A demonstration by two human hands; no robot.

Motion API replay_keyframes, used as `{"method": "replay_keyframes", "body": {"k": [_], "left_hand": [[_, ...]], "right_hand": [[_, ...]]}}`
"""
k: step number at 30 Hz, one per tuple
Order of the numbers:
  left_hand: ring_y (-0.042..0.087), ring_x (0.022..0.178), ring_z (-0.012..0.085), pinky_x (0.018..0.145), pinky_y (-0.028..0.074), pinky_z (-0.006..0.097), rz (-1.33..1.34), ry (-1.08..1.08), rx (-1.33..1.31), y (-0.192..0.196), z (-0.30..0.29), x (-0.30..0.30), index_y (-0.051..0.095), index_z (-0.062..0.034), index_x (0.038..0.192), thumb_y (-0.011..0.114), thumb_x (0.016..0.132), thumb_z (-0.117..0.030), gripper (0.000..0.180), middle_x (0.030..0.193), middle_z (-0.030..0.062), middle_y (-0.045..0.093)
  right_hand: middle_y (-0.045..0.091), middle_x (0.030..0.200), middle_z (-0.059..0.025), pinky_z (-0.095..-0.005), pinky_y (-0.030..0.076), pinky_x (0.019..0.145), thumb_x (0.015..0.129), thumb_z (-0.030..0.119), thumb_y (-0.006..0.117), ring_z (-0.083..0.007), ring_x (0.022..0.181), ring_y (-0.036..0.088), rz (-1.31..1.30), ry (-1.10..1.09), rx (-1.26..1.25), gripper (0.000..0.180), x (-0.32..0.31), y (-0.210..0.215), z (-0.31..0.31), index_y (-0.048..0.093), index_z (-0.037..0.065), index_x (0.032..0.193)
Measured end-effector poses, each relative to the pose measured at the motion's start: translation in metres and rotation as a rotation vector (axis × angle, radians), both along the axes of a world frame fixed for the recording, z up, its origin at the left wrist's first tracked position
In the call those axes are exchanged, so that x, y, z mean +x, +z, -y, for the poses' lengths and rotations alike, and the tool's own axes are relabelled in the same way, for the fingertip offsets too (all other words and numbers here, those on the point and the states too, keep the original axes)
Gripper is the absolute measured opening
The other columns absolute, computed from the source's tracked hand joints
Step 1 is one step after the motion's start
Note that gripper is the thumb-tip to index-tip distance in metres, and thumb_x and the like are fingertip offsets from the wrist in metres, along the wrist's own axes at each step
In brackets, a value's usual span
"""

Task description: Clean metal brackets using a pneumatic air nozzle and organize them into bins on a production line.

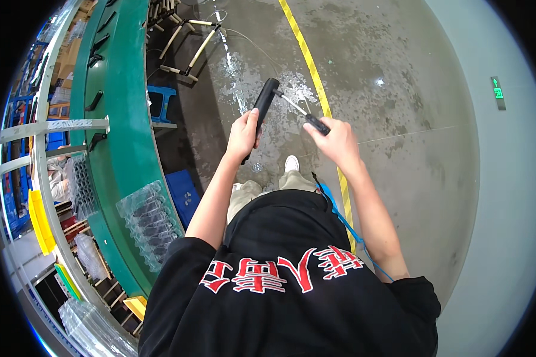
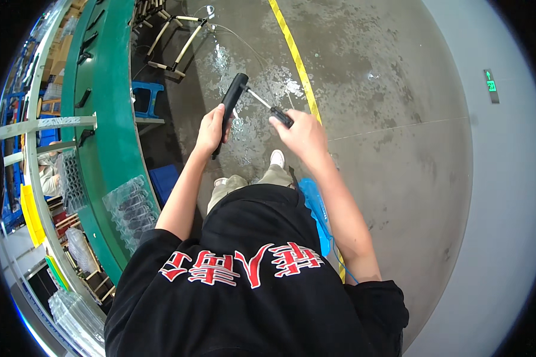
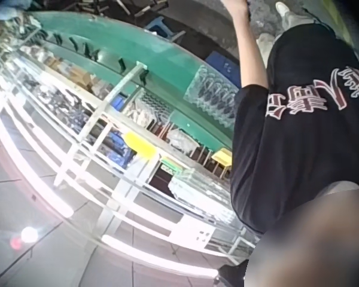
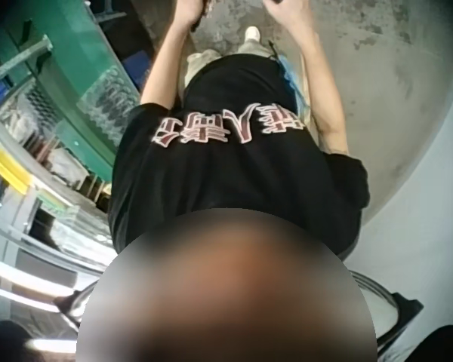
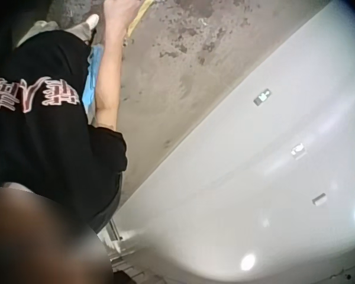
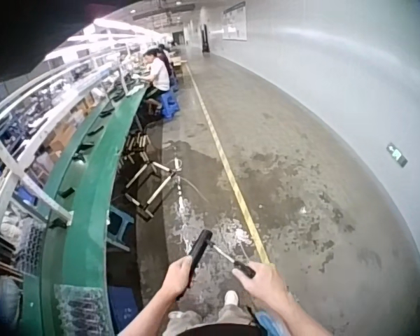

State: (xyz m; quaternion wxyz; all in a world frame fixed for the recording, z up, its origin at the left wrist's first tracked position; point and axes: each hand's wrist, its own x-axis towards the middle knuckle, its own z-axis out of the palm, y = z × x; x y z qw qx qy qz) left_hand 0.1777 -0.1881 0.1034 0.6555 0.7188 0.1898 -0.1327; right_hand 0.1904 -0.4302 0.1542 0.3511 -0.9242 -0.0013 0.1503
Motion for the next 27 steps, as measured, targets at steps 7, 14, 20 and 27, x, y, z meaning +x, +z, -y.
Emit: {"method": "replay_keyframes", "body": {"k": [7,14,20,27], "left_hand": [[0.048,0.046,0.0125,0.046,0.041,0.026,0.087,-0.121,0.166,0.007,0.004,-0.022,0.057,-0.0034,0.092,0.051,0.098,-0.035,0.032,0.064,0.0026,0.055],[0.05,0.048,0.0118,0.046,0.042,0.024,0.028,0.209,-0.328,0.007,-0.007,-0.019,0.055,-0.0029,0.105,0.05,0.1,-0.036,0.034,0.071,0.0041,0.059],[0.048,0.048,0.01,0.044,0.039,0.023,-0.123,0.156,-0.924,0.017,-0.01,-0.028,0.054,-0.0031,0.111,0.049,0.101,-0.042,0.041,0.068,0.0042,0.057],[0.042,0.043,0.008,0.038,0.034,0.021,-0.342,-0.019,-1.296,0.052,0.015,-0.041,0.055,-0.0042,0.104,0.049,0.1,-0.048,0.044,0.061,0.0011,0.052]], "right_hand": [[0.065,0.065,-0.0103,-0.0374,0.046,0.056,0.084,0.038,0.067,-0.0279,0.058,0.058,-0.036,-0.059,-0.041,0.036,0.02,-0.025,0.021,0.068,0.002,0.083],[0.063,0.065,-0.004,-0.0276,0.043,0.054,0.088,0.032,0.069,-0.0143,0.055,0.053,-0.037,-0.091,0.204,0.031,-0.006,-0.049,0.026,0.069,0.001,0.086],[0.068,0.105,-0.0127,-0.0287,0.051,0.073,0.091,0.021,0.069,-0.0189,0.087,0.064,-0.079,-0.185,1.084,0.039,0.017,-0.029,-0.022,0.058,0.002,0.122],[0.066,0.112,-0.016,-0.0329,0.052,0.085,0.09,0.017,0.069,-0.0235,0.102,0.064,-0.208,0.153,1.576,0.04,0.039,0.017,-0.061,0.055,0.002,0.125]]}}
